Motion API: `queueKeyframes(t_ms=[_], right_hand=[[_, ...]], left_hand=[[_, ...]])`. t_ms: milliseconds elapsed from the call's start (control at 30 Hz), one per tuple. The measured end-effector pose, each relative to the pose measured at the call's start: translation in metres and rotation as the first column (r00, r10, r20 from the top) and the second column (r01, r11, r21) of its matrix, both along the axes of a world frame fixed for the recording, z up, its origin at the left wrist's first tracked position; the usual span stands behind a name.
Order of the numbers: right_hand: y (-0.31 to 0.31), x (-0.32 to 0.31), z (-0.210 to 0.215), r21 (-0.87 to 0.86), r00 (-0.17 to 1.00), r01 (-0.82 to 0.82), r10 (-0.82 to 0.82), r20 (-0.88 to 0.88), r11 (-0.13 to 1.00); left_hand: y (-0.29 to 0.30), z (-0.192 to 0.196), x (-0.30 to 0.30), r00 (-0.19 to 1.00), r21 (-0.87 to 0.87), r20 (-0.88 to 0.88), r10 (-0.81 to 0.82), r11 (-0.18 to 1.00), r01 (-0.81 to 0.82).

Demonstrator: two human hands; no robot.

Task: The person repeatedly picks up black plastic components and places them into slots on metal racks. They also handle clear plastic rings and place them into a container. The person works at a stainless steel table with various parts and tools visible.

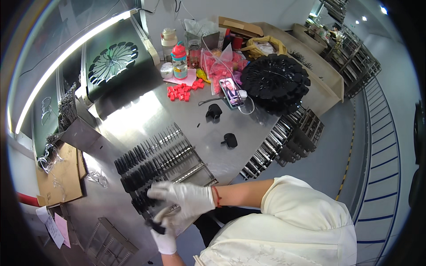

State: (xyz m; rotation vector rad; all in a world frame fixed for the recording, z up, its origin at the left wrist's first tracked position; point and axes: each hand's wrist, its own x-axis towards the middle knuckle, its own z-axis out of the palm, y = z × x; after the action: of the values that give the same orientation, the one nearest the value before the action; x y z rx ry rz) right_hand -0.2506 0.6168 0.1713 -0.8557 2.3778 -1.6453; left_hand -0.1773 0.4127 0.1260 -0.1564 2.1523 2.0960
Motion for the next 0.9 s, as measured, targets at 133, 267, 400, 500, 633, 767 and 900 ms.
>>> queueKeyframes(t_ms=[133, 267, 400, 500, 633, 767, 900], right_hand=[[0.002, 0.023, -0.016, -0.174, 0.954, -0.257, 0.278, 0.111, 0.951], [0.009, 0.035, -0.028, -0.282, 0.783, -0.093, 0.246, 0.572, 0.955], [0.016, 0.012, -0.047, -0.494, 0.664, 0.215, 0.244, 0.707, 0.843], [0.045, -0.007, -0.044, -0.729, 0.789, 0.236, 0.311, 0.530, 0.643], [0.047, -0.028, -0.064, -0.481, 0.910, 0.182, 0.038, 0.412, 0.857], [0.033, -0.042, -0.077, -0.040, 0.976, 0.097, -0.103, -0.192, 0.995], [0.021, -0.039, -0.058, 0.060, 0.932, 0.121, -0.092, -0.351, 0.991]], left_hand=[[0.022, -0.020, 0.012, 0.967, 0.259, 0.221, -0.130, 0.963, 0.070], [0.031, -0.020, 0.008, 0.936, 0.204, 0.245, -0.252, 0.957, 0.205], [0.045, 0.014, -0.002, 0.855, 0.195, 0.379, -0.354, 0.934, 0.300], [0.045, 0.005, -0.002, 0.916, 0.173, 0.303, -0.262, 0.961, 0.218], [0.037, -0.015, 0.005, 0.941, 0.258, 0.314, -0.127, 0.965, 0.044], [0.038, -0.022, 0.008, 0.947, 0.250, 0.313, -0.074, 0.968, -0.007], [0.043, -0.012, 0.004, 0.949, 0.204, 0.309, -0.057, 0.979, -0.007]])
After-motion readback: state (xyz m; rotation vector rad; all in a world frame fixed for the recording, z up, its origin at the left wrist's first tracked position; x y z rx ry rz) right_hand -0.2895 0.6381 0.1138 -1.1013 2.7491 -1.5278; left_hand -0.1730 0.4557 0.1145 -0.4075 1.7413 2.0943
